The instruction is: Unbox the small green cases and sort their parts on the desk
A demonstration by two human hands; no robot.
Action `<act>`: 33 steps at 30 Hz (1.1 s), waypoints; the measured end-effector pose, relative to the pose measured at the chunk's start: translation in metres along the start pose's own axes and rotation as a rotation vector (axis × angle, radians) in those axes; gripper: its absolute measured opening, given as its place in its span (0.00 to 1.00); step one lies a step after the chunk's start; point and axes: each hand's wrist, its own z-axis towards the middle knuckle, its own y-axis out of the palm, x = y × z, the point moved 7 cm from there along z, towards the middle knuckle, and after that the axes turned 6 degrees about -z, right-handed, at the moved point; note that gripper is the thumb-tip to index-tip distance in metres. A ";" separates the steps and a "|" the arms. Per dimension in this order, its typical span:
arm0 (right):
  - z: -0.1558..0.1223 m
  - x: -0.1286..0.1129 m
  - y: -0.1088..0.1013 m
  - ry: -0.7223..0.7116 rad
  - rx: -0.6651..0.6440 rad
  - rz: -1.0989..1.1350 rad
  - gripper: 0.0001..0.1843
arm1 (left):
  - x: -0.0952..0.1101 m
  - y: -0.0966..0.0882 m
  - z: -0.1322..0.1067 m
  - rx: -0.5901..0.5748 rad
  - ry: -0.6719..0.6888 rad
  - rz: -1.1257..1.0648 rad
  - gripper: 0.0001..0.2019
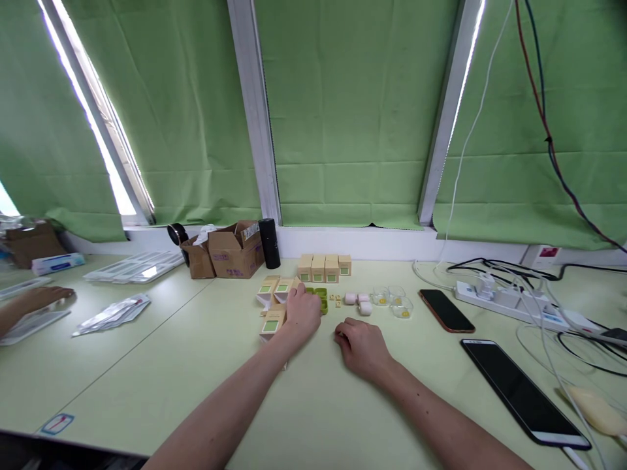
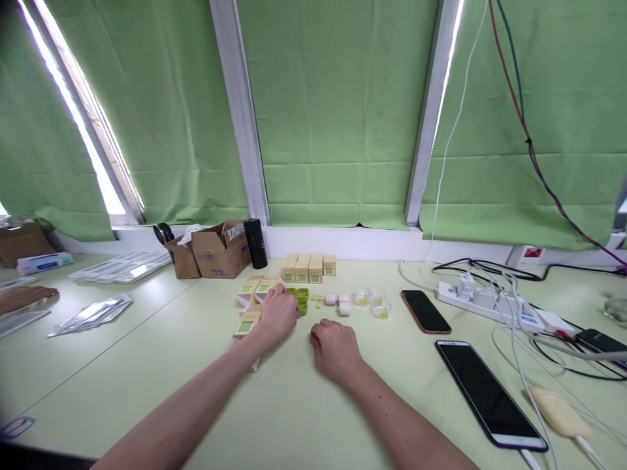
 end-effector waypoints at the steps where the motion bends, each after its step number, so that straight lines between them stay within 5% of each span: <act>1: 0.000 0.000 0.000 0.002 -0.003 0.001 0.09 | 0.000 0.000 0.001 0.002 -0.004 -0.004 0.10; 15: 0.000 0.000 0.001 -0.004 0.010 -0.002 0.10 | 0.001 0.000 0.002 -0.003 -0.012 0.022 0.09; 21: 0.000 0.001 0.002 0.003 0.009 0.009 0.09 | 0.002 -0.026 -0.009 0.021 0.009 0.041 0.02; 27: -0.001 0.000 0.001 0.006 0.004 0.030 0.09 | -0.019 -0.068 -0.046 0.072 -0.066 0.252 0.22; 33: -0.001 0.000 0.002 0.007 -0.001 0.011 0.09 | -0.035 -0.067 -0.075 -0.015 -0.162 0.297 0.28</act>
